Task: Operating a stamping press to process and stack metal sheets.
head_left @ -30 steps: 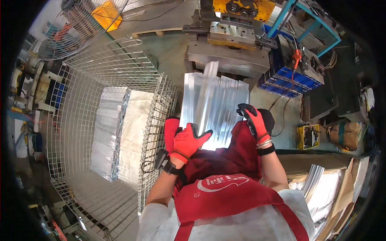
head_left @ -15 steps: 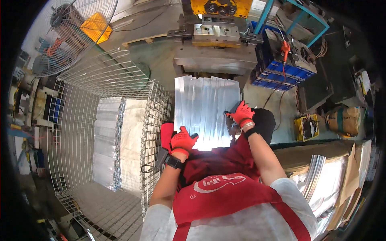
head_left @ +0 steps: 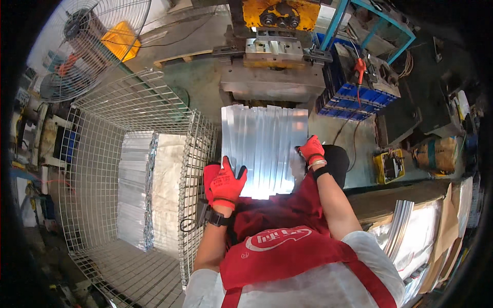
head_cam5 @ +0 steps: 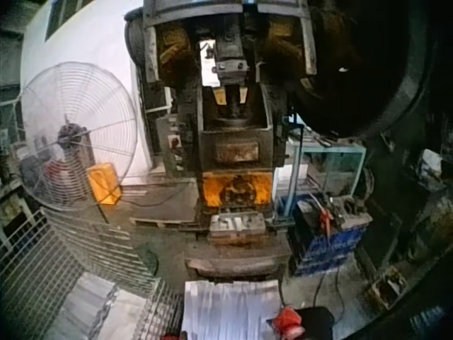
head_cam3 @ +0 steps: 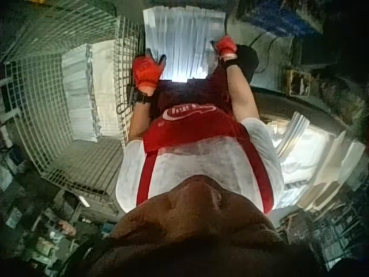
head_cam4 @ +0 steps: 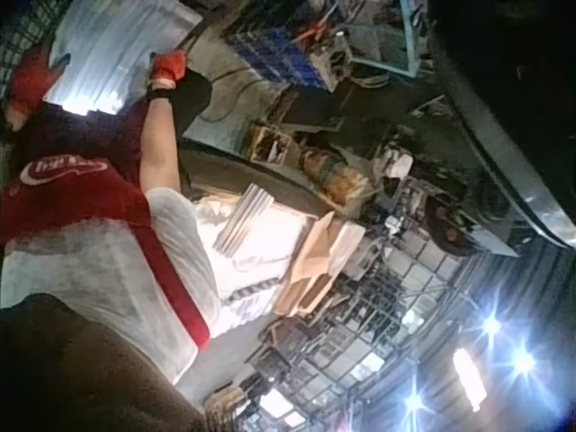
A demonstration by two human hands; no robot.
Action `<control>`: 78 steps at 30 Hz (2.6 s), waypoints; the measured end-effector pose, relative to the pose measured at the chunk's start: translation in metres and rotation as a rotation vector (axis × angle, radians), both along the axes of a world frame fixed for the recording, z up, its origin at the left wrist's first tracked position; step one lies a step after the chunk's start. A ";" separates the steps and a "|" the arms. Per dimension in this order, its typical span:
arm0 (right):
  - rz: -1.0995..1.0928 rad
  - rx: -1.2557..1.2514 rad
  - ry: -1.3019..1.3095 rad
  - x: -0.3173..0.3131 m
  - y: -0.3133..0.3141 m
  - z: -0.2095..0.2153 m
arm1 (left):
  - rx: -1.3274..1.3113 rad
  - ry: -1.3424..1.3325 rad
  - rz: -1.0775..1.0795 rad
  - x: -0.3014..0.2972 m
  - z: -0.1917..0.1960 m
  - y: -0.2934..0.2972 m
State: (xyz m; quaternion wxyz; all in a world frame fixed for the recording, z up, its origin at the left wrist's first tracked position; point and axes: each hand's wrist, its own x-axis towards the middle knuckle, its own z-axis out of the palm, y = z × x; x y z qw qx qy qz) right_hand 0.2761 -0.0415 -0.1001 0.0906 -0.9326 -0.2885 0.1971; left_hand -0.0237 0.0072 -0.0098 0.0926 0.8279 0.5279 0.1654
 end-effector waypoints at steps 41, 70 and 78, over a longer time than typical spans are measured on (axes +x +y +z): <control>0.048 1.209 0.992 -0.028 0.107 0.090 | -1.651 -1.324 -0.123 0.121 0.044 0.057; 0.256 1.081 0.847 -0.017 0.093 0.104 | -1.647 -1.316 -0.164 0.132 0.046 0.056; 0.247 1.167 0.994 -0.019 0.094 0.103 | -1.600 -1.319 -0.151 0.133 0.047 0.054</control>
